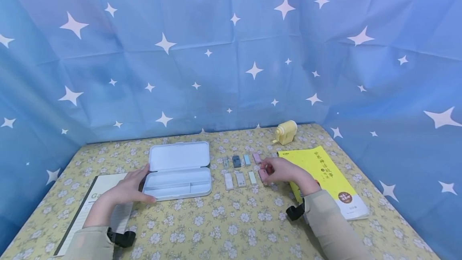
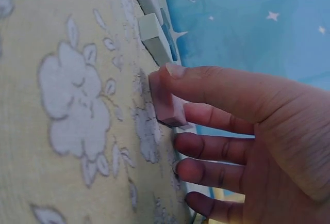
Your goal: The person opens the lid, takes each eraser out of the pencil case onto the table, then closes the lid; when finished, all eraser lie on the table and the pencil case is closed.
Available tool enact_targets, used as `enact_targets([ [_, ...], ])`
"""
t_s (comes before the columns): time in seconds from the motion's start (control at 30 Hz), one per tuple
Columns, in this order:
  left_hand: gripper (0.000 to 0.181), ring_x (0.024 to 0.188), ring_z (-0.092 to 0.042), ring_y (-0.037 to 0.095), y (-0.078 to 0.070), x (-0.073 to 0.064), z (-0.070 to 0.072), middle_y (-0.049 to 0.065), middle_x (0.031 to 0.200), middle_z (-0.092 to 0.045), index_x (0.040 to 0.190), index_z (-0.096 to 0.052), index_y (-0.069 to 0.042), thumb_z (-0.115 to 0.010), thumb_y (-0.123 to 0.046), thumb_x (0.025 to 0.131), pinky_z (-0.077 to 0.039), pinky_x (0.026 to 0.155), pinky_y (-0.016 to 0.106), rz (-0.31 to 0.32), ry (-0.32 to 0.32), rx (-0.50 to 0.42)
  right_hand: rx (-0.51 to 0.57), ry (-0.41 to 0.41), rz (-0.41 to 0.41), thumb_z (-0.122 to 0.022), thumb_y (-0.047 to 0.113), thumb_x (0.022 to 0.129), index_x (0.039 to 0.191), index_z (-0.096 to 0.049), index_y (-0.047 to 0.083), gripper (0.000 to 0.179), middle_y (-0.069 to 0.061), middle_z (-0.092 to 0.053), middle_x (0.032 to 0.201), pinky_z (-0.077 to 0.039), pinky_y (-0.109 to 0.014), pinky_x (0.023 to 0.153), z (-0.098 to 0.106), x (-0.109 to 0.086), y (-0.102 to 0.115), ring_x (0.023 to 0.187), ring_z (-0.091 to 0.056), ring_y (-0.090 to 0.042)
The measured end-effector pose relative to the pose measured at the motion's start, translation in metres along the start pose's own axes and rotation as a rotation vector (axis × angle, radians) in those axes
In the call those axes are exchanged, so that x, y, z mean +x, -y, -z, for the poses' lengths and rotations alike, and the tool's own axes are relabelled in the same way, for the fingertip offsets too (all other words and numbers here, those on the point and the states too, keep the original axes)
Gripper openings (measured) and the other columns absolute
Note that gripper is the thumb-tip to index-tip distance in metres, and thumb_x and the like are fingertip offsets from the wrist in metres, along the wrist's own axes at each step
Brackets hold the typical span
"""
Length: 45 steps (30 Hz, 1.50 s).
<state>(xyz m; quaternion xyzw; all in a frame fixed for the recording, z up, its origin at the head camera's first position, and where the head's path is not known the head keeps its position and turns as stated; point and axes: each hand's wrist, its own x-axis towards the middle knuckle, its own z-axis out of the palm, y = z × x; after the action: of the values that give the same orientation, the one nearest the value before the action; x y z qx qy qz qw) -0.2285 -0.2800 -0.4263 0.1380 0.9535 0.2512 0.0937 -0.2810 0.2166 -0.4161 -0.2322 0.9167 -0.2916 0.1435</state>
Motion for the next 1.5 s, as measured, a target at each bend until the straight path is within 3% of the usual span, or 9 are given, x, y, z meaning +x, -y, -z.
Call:
enact_targets([
  [0.3, 0.126, 0.134, -0.018, 0.056, 0.001, -0.002, 0.001, 0.034, 0.151, -0.020, 0.151, -0.013, 0.008, -0.083, -0.053, 0.067, -0.023, 0.097, 0.073, -0.007, 0.004, 0.002, 0.119, -0.120, 0.053, -0.064, 0.024, 0.095, 0.122, -0.058, 0.001, 0.035, -0.006, -0.059, 0.092, -0.047, -0.035, 0.063, 0.005, 0.015, 0.017, 0.075, -0.055, -0.020],
  [0.57, 0.125, 0.134, -0.018, 0.056, -0.001, -0.001, 0.001, 0.034, 0.151, -0.021, 0.151, -0.014, 0.008, -0.084, -0.052, 0.067, -0.024, 0.098, 0.072, -0.005, -0.001, 0.000, 0.179, -0.251, 0.009, -0.057, 0.040, 0.098, 0.130, -0.057, 0.009, 0.045, -0.003, -0.061, 0.109, -0.050, -0.038, 0.078, -0.009, 0.072, 0.052, 0.096, -0.058, -0.018],
  [0.73, 0.124, 0.134, -0.018, 0.057, 0.001, -0.002, 0.001, 0.035, 0.151, -0.020, 0.151, -0.014, 0.008, -0.084, -0.050, 0.067, -0.025, 0.097, 0.073, -0.010, -0.001, -0.009, 0.226, -0.263, 0.028, -0.053, 0.038, 0.100, 0.130, -0.058, 0.010, 0.042, -0.005, -0.061, 0.114, -0.050, -0.040, 0.080, -0.023, 0.110, 0.075, 0.101, -0.058, -0.020],
  [0.93, 0.123, 0.134, -0.017, 0.057, 0.002, -0.001, 0.001, 0.035, 0.151, -0.019, 0.151, -0.014, 0.008, -0.083, -0.050, 0.069, -0.024, 0.098, 0.073, -0.003, 0.018, -0.023, 0.259, -0.251, 0.028, -0.051, 0.037, 0.101, 0.134, -0.054, 0.007, 0.045, -0.011, -0.057, 0.122, -0.049, -0.041, 0.084, -0.040, 0.142, 0.094, 0.107, -0.057, -0.025],
  [1.13, 0.125, 0.135, -0.018, 0.056, 0.002, 0.000, -0.001, 0.033, 0.152, -0.020, 0.151, -0.014, 0.007, -0.084, -0.051, 0.066, -0.024, 0.099, 0.072, 0.007, 0.010, -0.022, 0.281, -0.241, -0.011, -0.049, 0.036, 0.102, 0.140, -0.050, 0.006, 0.048, -0.013, -0.057, 0.130, -0.048, -0.041, 0.091, -0.055, 0.163, 0.104, 0.116, -0.056, -0.027],
  [1.33, 0.126, 0.135, -0.019, 0.055, 0.001, 0.000, -0.001, 0.033, 0.152, -0.021, 0.152, -0.014, 0.007, -0.083, -0.053, 0.065, -0.024, 0.099, 0.072, 0.018, 0.006, -0.008, 0.316, -0.226, -0.017, -0.046, 0.036, 0.103, 0.139, -0.053, 0.007, 0.046, -0.012, -0.055, 0.136, -0.045, -0.042, 0.097, -0.064, 0.172, 0.113, 0.123, -0.052, -0.027],
  [1.37, 0.126, 0.135, -0.019, 0.055, 0.001, 0.001, -0.001, 0.032, 0.152, -0.021, 0.152, -0.014, 0.006, -0.083, -0.054, 0.065, -0.024, 0.099, 0.072, 0.019, 0.004, -0.005, 0.312, -0.225, -0.011, -0.046, 0.036, 0.104, 0.137, -0.055, 0.007, 0.045, -0.012, -0.061, 0.125, -0.047, -0.040, 0.093, -0.064, 0.173, 0.114, 0.113, -0.058, -0.025],
  [1.43, 0.127, 0.135, -0.019, 0.055, 0.001, 0.001, 0.000, 0.032, 0.152, -0.021, 0.152, -0.014, 0.006, -0.083, -0.054, 0.065, -0.024, 0.099, 0.072, 0.020, -0.001, 0.000, 0.298, -0.225, -0.006, -0.045, 0.035, 0.104, 0.135, -0.057, 0.006, 0.044, -0.012, -0.062, 0.124, -0.047, -0.038, 0.090, -0.064, 0.174, 0.117, 0.108, -0.059, -0.024],
  [1.5, 0.127, 0.135, -0.020, 0.055, 0.001, 0.002, 0.000, 0.032, 0.152, -0.022, 0.152, -0.014, 0.007, -0.084, -0.054, 0.064, -0.024, 0.099, 0.072, 0.022, -0.005, 0.001, 0.296, -0.226, -0.003, -0.044, 0.033, 0.105, 0.131, -0.061, 0.005, 0.042, -0.010, -0.064, 0.095, -0.046, -0.035, 0.075, -0.065, 0.176, 0.119, 0.081, -0.058, -0.020],
])
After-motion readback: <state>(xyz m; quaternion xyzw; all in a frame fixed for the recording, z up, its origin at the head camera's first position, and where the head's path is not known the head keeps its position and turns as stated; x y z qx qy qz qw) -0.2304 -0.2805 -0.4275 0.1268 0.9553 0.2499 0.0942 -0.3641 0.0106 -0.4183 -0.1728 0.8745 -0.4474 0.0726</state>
